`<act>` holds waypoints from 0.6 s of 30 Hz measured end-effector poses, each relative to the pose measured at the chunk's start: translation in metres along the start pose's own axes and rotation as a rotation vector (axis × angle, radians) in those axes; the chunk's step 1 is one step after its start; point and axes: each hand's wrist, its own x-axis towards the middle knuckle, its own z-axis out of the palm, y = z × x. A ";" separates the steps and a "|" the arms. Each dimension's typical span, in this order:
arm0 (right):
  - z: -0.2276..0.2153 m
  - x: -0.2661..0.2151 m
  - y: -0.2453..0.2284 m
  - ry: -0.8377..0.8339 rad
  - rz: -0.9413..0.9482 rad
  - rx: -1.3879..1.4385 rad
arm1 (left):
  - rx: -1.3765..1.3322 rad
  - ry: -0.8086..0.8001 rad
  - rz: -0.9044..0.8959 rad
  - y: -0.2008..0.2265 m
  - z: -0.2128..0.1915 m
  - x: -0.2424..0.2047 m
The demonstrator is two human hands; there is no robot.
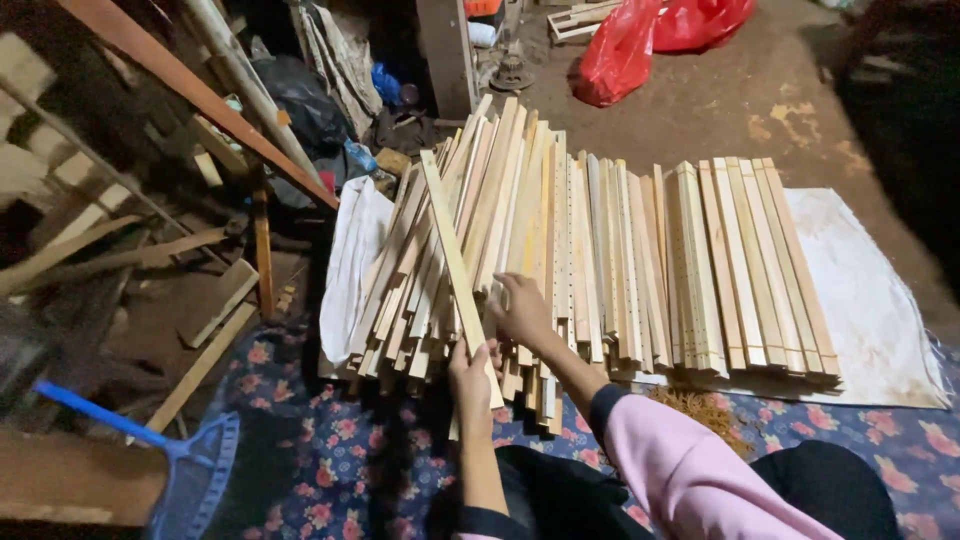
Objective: Wrapping rubber bands around the ends of wooden sticks, likely for bundling or as part of a manufacturing process.
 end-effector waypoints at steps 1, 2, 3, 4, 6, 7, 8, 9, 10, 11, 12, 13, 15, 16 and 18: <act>0.010 0.008 -0.004 0.004 -0.003 0.007 | 0.006 0.002 0.006 -0.020 -0.005 0.010; 0.019 0.016 -0.007 0.012 -0.070 -0.200 | -0.010 0.013 0.003 -0.039 -0.010 0.020; 0.029 0.024 -0.012 0.023 -0.136 -0.405 | -0.023 0.025 0.001 -0.058 -0.017 0.031; 0.035 0.026 -0.010 0.029 -0.138 -0.394 | -0.014 0.027 0.009 -0.053 -0.019 0.025; 0.046 0.034 -0.003 0.205 -0.272 -0.585 | -0.013 0.025 -0.022 -0.044 -0.022 0.016; 0.042 0.034 -0.007 0.211 -0.269 -0.582 | -0.008 0.022 -0.017 -0.029 -0.021 0.007; 0.039 0.034 -0.010 0.155 -0.271 -0.565 | -0.044 -0.006 -0.069 -0.016 -0.020 -0.002; 0.036 0.030 -0.011 0.094 -0.268 -0.551 | -0.079 -0.037 -0.128 -0.004 -0.019 -0.014; 0.026 0.027 -0.015 0.097 -0.261 -0.552 | -0.075 -0.043 -0.130 0.007 -0.015 -0.024; 0.017 0.025 -0.020 0.086 -0.247 -0.461 | -0.048 -0.039 -0.136 0.019 -0.012 -0.035; 0.008 0.023 -0.026 0.075 -0.233 -0.371 | -0.021 -0.036 -0.142 0.031 -0.009 -0.045; 0.004 0.023 -0.020 0.078 -0.231 -0.372 | -0.019 -0.040 -0.141 0.035 -0.008 -0.048; -0.005 0.020 -0.007 0.302 -0.330 -0.361 | 0.012 -0.032 -0.180 0.039 -0.005 -0.055; -0.013 0.013 -0.003 0.301 -0.327 -0.365 | 0.010 -0.036 -0.183 0.030 -0.007 -0.053; -0.033 0.003 0.005 0.381 -0.445 -0.275 | -0.087 -0.117 -0.148 0.012 -0.006 -0.044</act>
